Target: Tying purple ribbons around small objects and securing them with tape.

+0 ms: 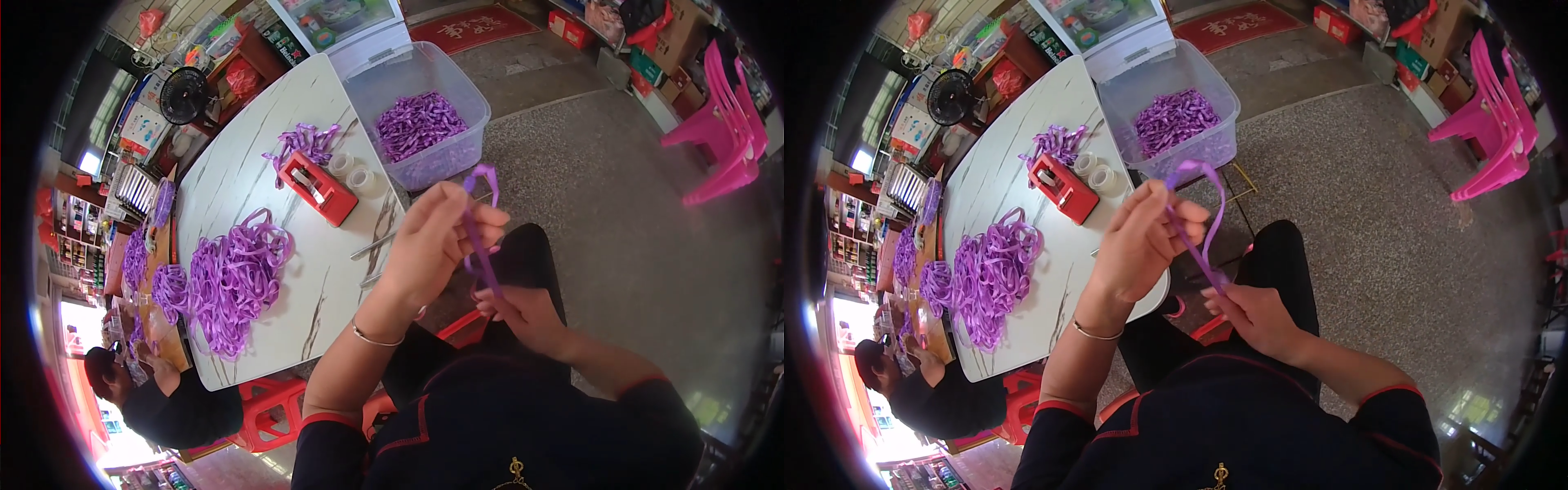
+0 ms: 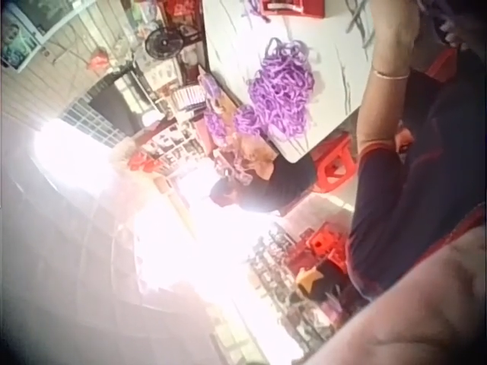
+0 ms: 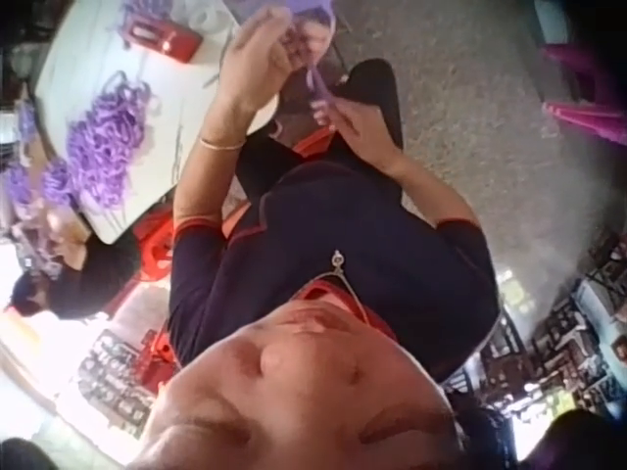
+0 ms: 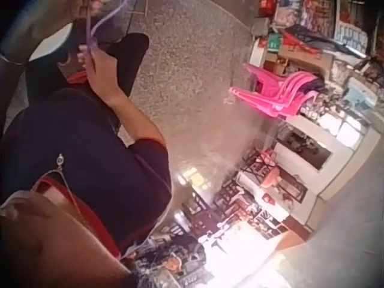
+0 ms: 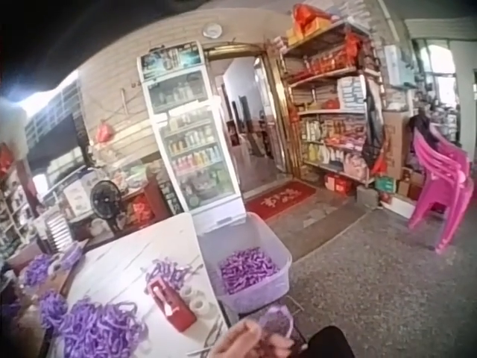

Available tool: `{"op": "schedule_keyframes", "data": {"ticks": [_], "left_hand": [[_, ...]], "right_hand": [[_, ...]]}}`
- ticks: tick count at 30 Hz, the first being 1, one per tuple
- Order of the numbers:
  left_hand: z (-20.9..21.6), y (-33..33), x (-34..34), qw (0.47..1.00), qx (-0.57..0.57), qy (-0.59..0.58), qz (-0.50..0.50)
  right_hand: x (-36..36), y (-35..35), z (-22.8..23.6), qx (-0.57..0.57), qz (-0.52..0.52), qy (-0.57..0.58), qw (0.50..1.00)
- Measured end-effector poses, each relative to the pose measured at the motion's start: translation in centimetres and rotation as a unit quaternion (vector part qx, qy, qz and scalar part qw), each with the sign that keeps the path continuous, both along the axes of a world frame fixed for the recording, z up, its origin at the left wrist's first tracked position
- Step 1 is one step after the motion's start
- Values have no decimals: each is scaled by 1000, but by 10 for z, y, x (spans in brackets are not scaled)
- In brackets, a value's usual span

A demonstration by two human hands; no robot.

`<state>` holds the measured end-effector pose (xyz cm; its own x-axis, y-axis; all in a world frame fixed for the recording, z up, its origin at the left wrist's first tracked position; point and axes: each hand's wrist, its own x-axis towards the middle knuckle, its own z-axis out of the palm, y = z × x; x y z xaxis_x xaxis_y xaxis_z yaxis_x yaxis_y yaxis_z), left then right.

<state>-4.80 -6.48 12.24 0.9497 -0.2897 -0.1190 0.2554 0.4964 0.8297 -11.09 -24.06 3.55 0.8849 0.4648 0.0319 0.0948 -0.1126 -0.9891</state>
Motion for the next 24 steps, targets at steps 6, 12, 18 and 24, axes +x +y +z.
{"op": "schedule_keyframes", "data": {"ticks": [6, 12, 18, 24], "left_hand": [[5, 15, -5, 999, 9, 25, 19], [-13, 46, -16, 990, 120, 35, -62], [-34, 65, -32, 923, 357, -10, -141], [-37, 56, -38, 856, 496, -134, -57]], "right_hand": [[-3, -53, -65, -241, 30, -181, 953], [33, -104, -68, -413, -60, -318, 851], [60, -101, -19, -378, -136, -337, 852], [57, -85, -14, -308, -197, -306, 879]]}}
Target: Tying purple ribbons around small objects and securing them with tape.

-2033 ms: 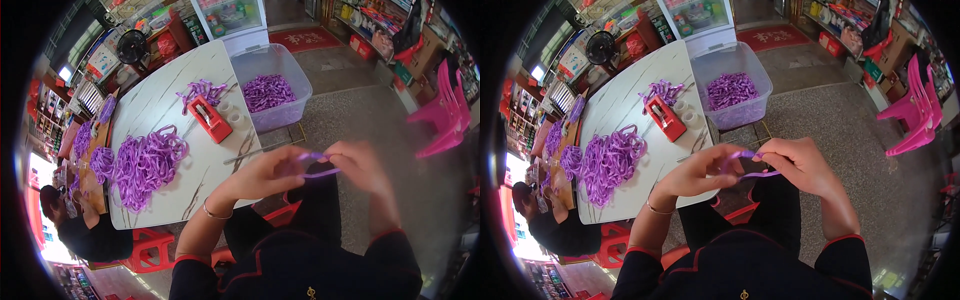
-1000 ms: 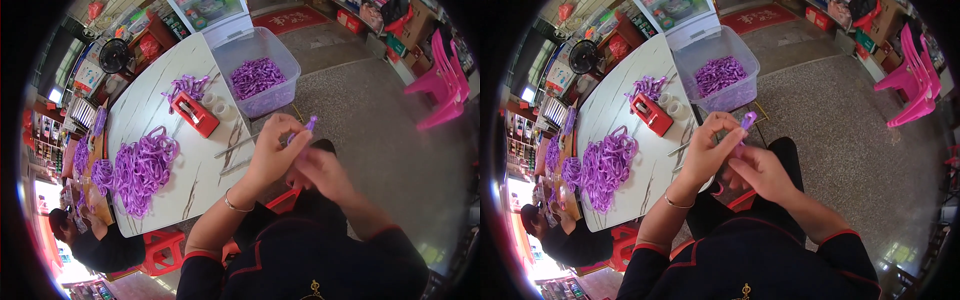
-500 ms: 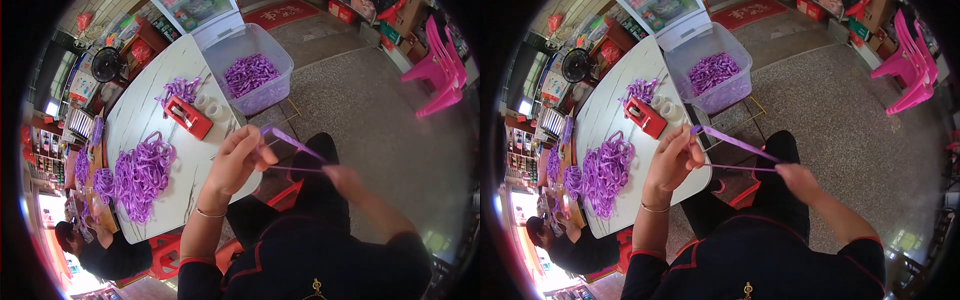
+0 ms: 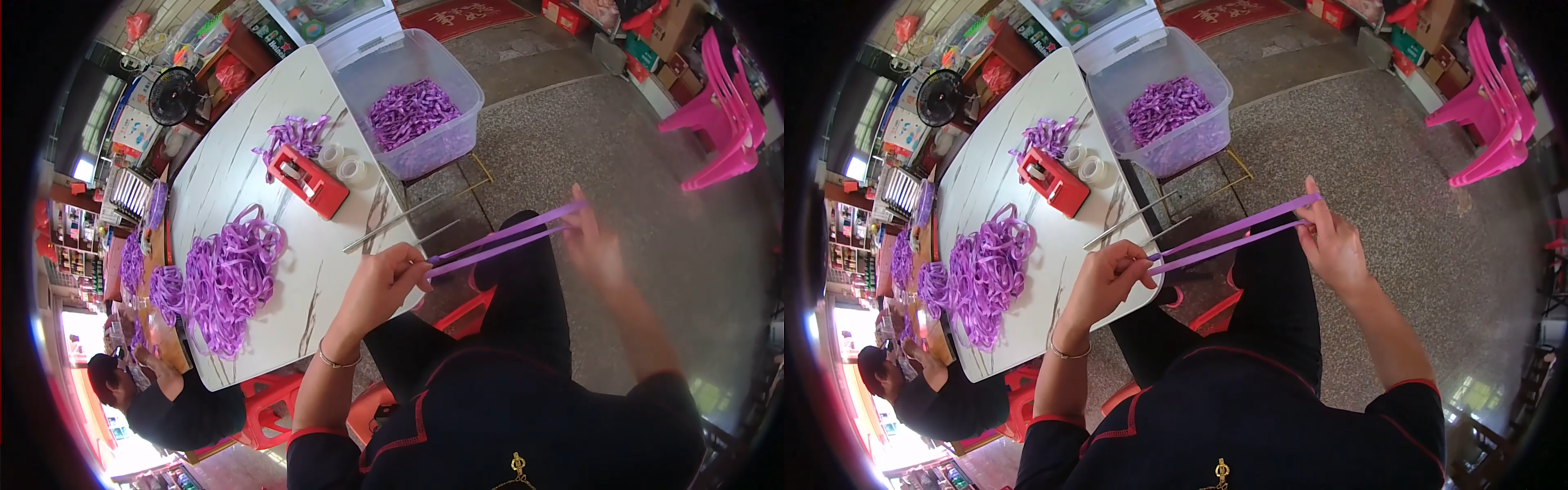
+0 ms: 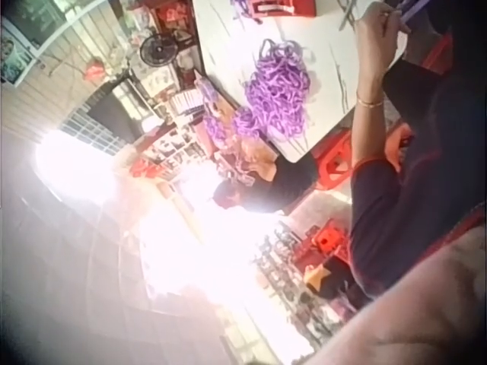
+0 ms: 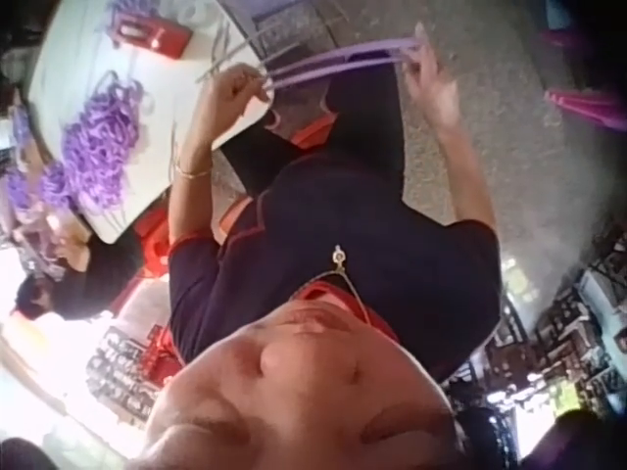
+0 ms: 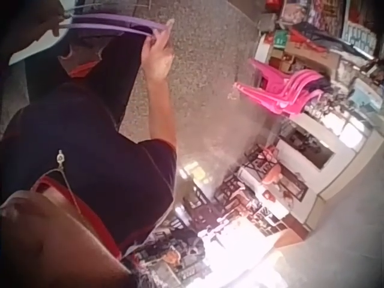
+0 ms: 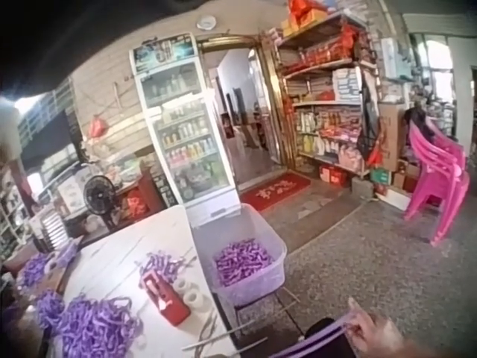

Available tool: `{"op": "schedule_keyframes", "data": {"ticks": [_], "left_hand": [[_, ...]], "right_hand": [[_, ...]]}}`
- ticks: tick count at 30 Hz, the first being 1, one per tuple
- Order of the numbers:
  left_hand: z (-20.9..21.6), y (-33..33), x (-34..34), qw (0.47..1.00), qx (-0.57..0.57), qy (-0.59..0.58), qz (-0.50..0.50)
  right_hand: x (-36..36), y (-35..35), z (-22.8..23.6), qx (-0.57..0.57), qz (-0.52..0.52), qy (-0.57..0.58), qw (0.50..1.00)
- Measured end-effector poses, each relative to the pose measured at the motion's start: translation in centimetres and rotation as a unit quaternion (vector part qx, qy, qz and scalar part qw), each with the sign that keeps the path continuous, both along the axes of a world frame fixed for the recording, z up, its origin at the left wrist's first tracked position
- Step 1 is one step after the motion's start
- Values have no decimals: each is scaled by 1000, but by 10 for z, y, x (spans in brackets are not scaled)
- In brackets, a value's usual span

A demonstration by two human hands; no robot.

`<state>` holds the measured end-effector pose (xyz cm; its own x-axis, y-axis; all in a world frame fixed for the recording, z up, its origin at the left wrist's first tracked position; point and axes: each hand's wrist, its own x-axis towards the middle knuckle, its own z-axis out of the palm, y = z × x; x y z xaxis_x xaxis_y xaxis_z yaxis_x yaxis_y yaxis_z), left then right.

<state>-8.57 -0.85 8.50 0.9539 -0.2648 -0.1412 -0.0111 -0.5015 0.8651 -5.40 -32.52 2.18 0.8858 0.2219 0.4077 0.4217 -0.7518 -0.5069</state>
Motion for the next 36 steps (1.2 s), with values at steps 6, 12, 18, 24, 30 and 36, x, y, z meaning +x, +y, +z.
{"op": "schedule_keyframes", "data": {"ticks": [6, 12, 18, 24, 30, 36], "left_hand": [[2, -2, 3, 995, -64, 78, -27], [9, -22, 13, 974, -115, 177, -88], [5, -17, 22, 967, -132, 182, -122], [5, -9, 29, 954, -26, -17, -298], [-25, 1, 53, 952, 45, -273, -127], [-56, 23, 76, 975, 43, -208, 71]], "right_hand": [[-3, -3, 7, 26, 9, 130, 991], [0, 51, 34, 126, 220, 75, 964], [9, 82, 32, 127, 354, 196, 906], [12, 83, 21, 329, 346, 634, 609], [29, 70, -21, 318, 215, 542, 747], [59, 100, -57, 374, 127, 402, 826]]}}
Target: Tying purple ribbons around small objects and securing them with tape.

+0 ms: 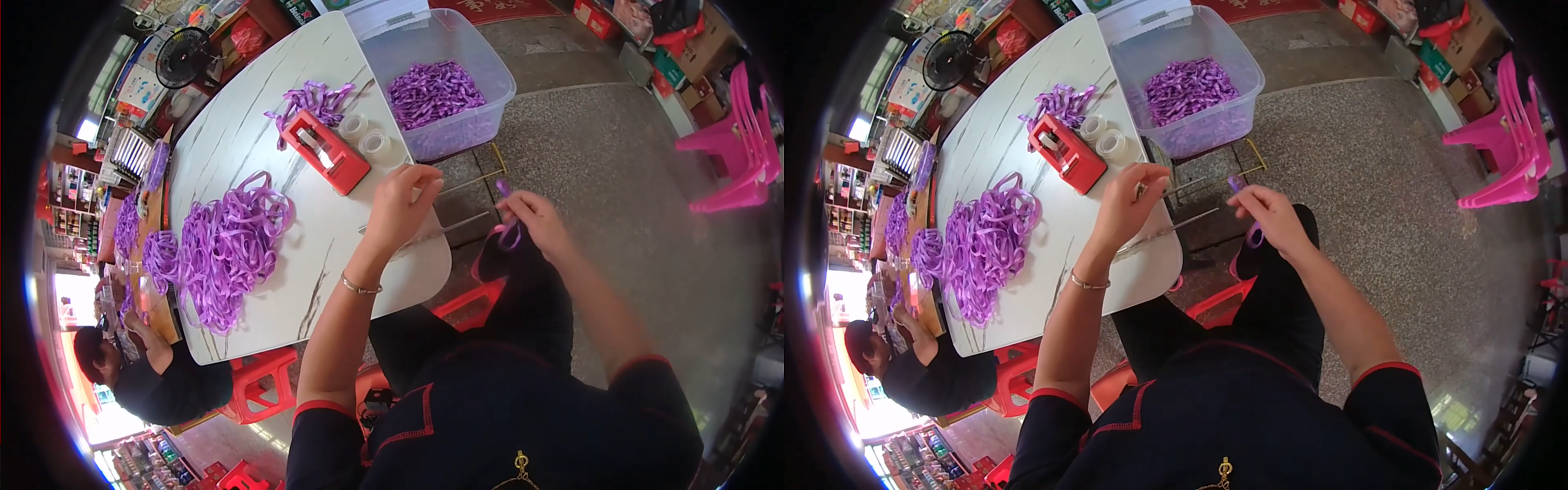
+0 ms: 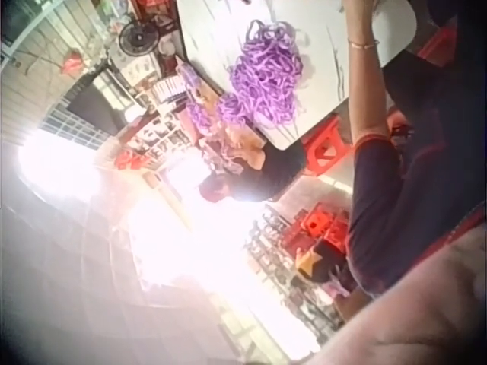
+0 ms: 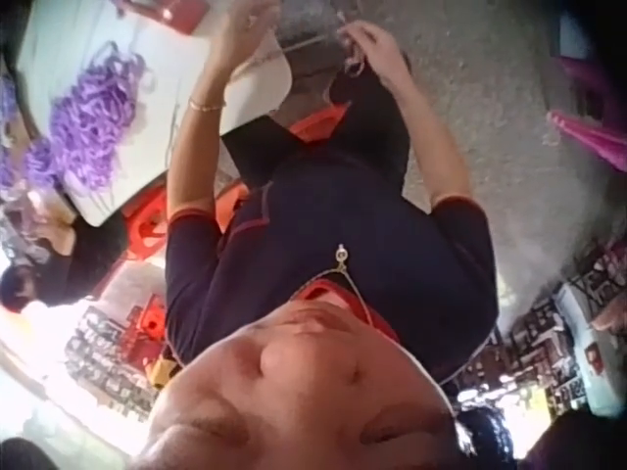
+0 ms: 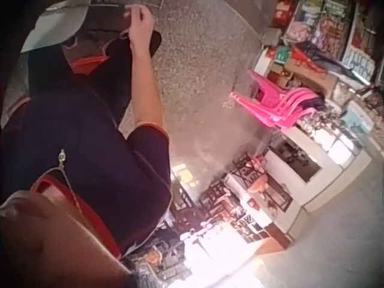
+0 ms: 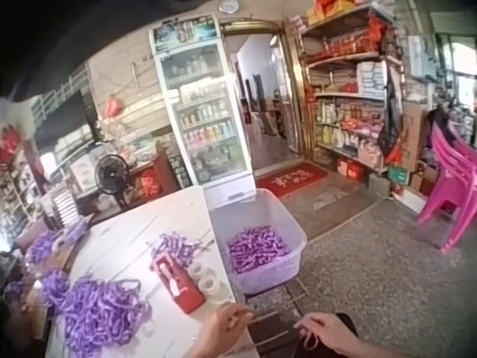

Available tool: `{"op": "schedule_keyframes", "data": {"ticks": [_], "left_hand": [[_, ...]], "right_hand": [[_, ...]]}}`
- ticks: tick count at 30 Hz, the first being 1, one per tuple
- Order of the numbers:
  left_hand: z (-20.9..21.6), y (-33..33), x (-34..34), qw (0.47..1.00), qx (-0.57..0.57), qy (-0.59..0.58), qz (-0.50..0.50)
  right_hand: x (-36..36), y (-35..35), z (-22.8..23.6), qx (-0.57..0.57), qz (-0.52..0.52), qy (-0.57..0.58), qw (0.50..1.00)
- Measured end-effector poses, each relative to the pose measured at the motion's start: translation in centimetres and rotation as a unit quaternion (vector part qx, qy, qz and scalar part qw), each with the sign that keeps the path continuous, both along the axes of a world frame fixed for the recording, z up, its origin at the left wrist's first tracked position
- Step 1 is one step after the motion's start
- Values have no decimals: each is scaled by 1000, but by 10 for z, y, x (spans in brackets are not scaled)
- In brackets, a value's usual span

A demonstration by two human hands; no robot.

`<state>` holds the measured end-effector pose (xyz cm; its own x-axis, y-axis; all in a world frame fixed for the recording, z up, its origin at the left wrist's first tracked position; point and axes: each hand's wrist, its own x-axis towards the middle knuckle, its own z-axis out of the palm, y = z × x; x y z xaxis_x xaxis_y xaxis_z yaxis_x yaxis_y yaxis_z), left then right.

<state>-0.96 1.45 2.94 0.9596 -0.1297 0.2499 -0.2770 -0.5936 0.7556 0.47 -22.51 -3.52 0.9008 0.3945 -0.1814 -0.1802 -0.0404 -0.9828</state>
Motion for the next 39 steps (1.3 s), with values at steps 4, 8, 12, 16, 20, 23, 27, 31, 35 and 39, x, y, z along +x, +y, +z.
{"op": "schedule_keyframes", "data": {"ticks": [4, 8, 12, 16, 20, 23, 27, 31, 35, 39], "left_hand": [[-18, 1, 8, 996, -56, 48, 43], [-22, -1, 11, 999, -35, 19, 36], [-22, -4, 12, 998, 37, -13, 48], [-24, -5, 15, 992, 109, -47, 41], [-24, -5, 16, 987, 148, -48, 44], [-24, -3, 17, 988, 148, -16, 43], [-24, -3, 18, 986, 168, 3, 24], [-27, -2, 20, 986, 147, 66, 28], [-25, -5, 19, 983, 168, 65, 39], [-27, -4, 20, 982, 174, 63, 42]], "right_hand": [[16, 33, -6, 34, 19, -49, 998], [13, 50, -16, 62, 71, -19, 995], [1, 59, -23, 64, 51, -22, 996], [-5, 64, -24, 83, 41, -11, 996], [-15, 61, -23, 72, 13, -14, 997], [-40, 50, -9, 26, 10, -30, 999], [-80, 24, -3, -20, 39, -81, 996], [-124, -10, 22, -106, 72, -133, 983], [-166, -41, 41, -151, 112, -247, 951], [-195, -60, 46, -136, 129, -290, 939]]}}
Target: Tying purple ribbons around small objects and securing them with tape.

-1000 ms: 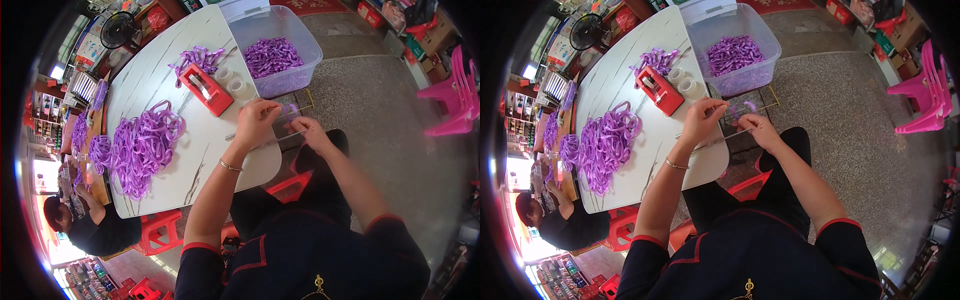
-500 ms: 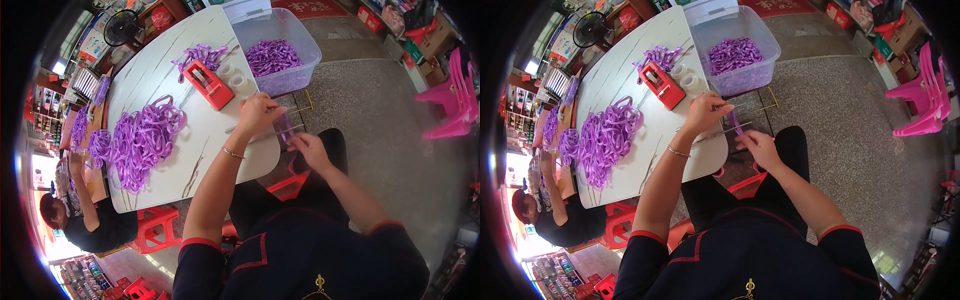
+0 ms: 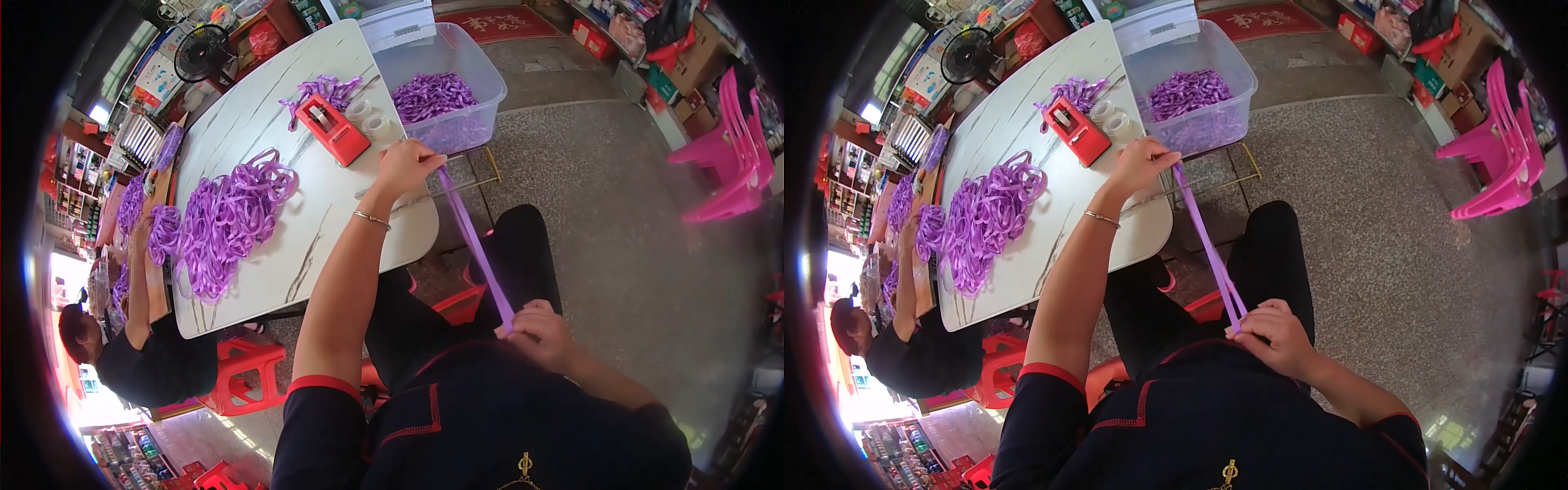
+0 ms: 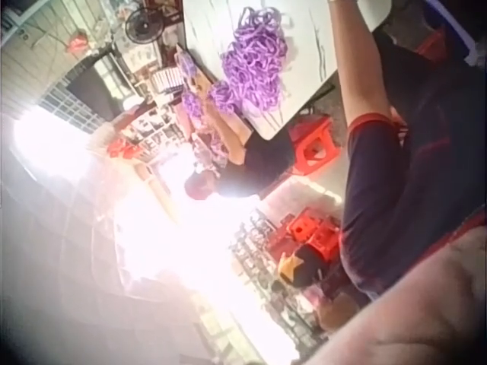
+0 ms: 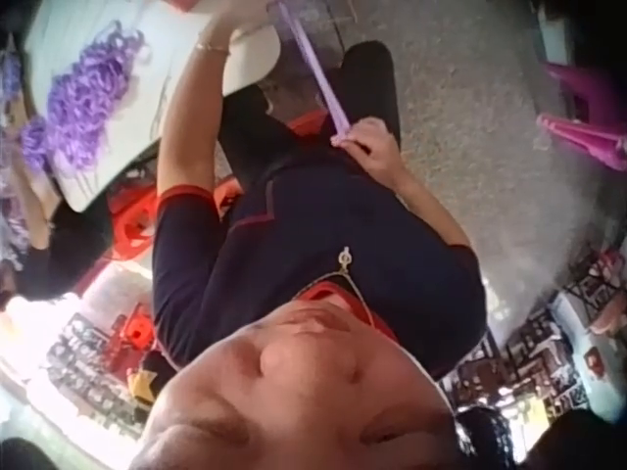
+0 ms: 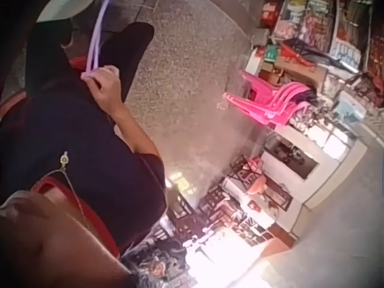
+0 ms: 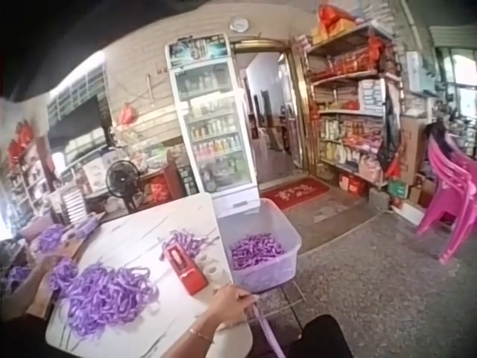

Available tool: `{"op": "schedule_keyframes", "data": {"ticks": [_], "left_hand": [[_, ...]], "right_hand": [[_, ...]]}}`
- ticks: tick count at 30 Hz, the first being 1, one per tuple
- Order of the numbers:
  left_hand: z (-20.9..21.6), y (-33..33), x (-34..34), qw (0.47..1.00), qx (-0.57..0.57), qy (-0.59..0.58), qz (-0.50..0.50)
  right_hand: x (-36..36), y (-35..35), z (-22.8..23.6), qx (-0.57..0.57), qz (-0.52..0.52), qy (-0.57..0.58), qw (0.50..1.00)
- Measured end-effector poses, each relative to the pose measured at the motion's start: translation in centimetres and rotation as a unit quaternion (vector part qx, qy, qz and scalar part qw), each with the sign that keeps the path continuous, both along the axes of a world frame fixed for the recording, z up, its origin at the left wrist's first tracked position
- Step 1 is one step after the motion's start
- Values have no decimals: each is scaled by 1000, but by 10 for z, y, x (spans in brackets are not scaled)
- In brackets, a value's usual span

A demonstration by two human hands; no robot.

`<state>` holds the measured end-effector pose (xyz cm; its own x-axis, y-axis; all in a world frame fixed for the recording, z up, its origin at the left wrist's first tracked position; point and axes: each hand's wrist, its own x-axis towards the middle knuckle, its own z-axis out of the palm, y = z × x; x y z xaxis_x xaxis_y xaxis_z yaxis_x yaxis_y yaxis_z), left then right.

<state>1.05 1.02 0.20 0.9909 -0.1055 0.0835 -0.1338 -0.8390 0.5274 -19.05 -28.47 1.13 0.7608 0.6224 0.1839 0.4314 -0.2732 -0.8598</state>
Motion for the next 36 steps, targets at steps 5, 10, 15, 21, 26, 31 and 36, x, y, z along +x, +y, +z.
{"op": "schedule_keyframes", "data": {"ticks": [5, 10, 15, 21, 26, 31, 36], "left_hand": [[-3, -1, 0, 1000, 14, -5, -1], [-5, -3, -2, 999, -42, -18, 30], [-1, -5, -3, 998, -42, 9, 42], [-4, -3, -1, 999, -33, -3, 35], [-5, 0, 1, 998, -50, -12, 26], [-2, -1, -2, 998, -24, -47, 21], [1, -4, -3, 998, -35, 2, 47]], "right_hand": [[-13, -8, 7, 3, -10, -95, 995], [-19, -8, -2, 28, -32, -38, 998], [-24, -12, -17, 37, -7, 79, 996], [-17, -13, -9, 61, 34, 99, 993], [4, -9, 31, 91, 81, 87, 989], [72, 10, 101, 114, 134, -71, 982], [165, 62, 139, 160, 101, -224, 956]]}}
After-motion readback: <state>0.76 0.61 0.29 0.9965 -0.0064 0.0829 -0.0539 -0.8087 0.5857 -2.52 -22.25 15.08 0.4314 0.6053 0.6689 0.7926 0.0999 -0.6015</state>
